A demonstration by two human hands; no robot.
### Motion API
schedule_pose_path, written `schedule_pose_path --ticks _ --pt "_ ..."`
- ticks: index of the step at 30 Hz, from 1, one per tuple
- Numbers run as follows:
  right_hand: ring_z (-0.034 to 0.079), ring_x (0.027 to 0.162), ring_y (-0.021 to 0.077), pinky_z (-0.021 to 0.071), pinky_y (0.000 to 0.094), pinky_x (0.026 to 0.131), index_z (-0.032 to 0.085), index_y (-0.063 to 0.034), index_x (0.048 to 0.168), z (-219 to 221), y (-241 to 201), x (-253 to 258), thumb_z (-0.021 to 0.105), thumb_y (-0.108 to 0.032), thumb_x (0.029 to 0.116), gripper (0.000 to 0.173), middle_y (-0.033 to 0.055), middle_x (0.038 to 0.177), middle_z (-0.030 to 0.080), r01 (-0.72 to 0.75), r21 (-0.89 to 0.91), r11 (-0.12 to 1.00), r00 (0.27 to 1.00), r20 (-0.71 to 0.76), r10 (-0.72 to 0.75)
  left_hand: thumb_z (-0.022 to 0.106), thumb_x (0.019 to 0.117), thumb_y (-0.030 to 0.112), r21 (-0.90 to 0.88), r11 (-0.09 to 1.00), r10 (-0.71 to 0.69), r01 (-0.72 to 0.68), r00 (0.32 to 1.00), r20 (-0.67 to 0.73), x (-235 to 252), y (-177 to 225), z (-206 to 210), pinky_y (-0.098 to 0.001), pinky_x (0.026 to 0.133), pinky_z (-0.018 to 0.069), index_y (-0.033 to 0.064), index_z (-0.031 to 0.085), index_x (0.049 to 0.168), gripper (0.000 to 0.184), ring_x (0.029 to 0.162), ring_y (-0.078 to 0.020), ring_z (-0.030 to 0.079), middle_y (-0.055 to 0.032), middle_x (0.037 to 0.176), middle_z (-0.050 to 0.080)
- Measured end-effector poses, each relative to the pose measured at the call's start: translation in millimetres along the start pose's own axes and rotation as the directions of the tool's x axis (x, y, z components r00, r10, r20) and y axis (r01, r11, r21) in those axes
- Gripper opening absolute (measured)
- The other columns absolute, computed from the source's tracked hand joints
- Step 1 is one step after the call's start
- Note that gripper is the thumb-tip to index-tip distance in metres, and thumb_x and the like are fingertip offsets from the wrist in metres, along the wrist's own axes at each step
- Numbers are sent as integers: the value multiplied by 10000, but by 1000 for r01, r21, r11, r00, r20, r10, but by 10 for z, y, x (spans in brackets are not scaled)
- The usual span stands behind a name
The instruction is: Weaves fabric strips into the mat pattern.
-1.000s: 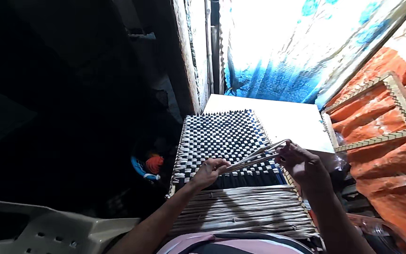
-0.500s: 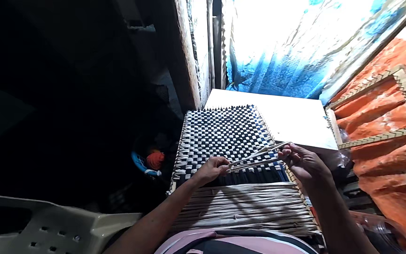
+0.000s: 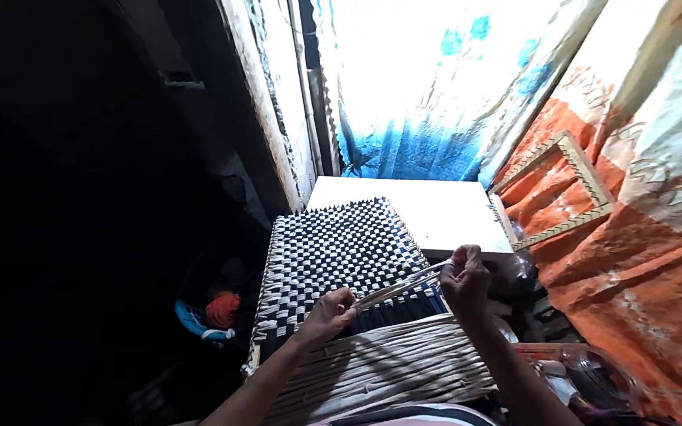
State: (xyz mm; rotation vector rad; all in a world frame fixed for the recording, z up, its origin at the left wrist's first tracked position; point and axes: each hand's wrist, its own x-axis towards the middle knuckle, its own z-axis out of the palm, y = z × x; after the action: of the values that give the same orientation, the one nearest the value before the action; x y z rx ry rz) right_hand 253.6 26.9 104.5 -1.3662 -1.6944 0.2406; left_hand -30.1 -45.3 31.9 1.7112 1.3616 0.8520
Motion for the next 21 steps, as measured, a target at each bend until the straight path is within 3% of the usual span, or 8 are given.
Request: schedule_pose_path --ticks 2,4,7,10,14,16,19,21 --pt "688 653 156 624 336 633 492 91 1244 3 -63 74 532 0 951 309 123 859 656 -292 364 884 956 137 260 655 980 276 5 1000 -20 20 999 28 2 47 -20 -284 754 549 3 657 1097 297 805 -108 640 -87 959 667" --pt "686 601 172 629 349 600 469 81 1254 22 -89 122 531 33 973 291 125 822 663 -421 540 729 906 209 368 656 979 300 10 1000 -14 13 998 55 9 83 -37 -278 735 539 14 655 1105 312 781 -98 622 -70 930 655" --pt "638 556 144 588 320 541 500 59 1214 87 -80 94 565 24 920 304 90 754 624 -281 510 813 957 80 280 618 998 257 63 998 25 -30 997 75 48 160 -46 -293 763 541 16 650 1154 289 810 -117 636 -79 954 669" --pt "583 504 105 542 285 491 520 49 1198 79 -204 83 564 5 905 300 40 678 575 -203 471 858 974 5 227 563 1035 186 236 961 139 -146 989 46 113 392 44 -378 824 571 -14 617 1268 311 861 -227 688 -166 1024 698" --pt "601 446 127 561 297 441 523 30 1172 -1 -516 131 560 52 908 268 48 616 601 -244 571 784 965 65 253 458 1083 173 375 858 404 -351 912 -71 213 781 280 -374 893 577 -35 576 1336 348 954 -256 712 -188 1119 700" --pt "603 445 126 554 293 436 540 19 1154 -53 -691 166 572 56 900 259 51 625 625 -250 599 761 967 112 229 419 1097 167 408 841 431 -354 895 -111 254 1050 362 -374 940 567 -28 563 1362 359 1023 -261 706 -185 1172 690" --pt "564 494 67 512 257 472 571 -22 1153 -129 -958 188 592 15 909 248 9 723 646 -169 630 758 976 213 40 480 1040 70 389 884 353 -261 917 -187 242 1412 342 -449 825 588 -65 638 1192 258 879 -328 724 -214 982 709" --pt "572 558 24 522 203 513 575 -107 1163 -109 -1048 216 579 -53 957 213 -35 792 647 -72 739 670 958 238 -159 513 1037 55 250 952 236 -176 943 -235 225 1487 119 -446 692 567 -50 622 1144 185 737 -297 672 -191 857 666"
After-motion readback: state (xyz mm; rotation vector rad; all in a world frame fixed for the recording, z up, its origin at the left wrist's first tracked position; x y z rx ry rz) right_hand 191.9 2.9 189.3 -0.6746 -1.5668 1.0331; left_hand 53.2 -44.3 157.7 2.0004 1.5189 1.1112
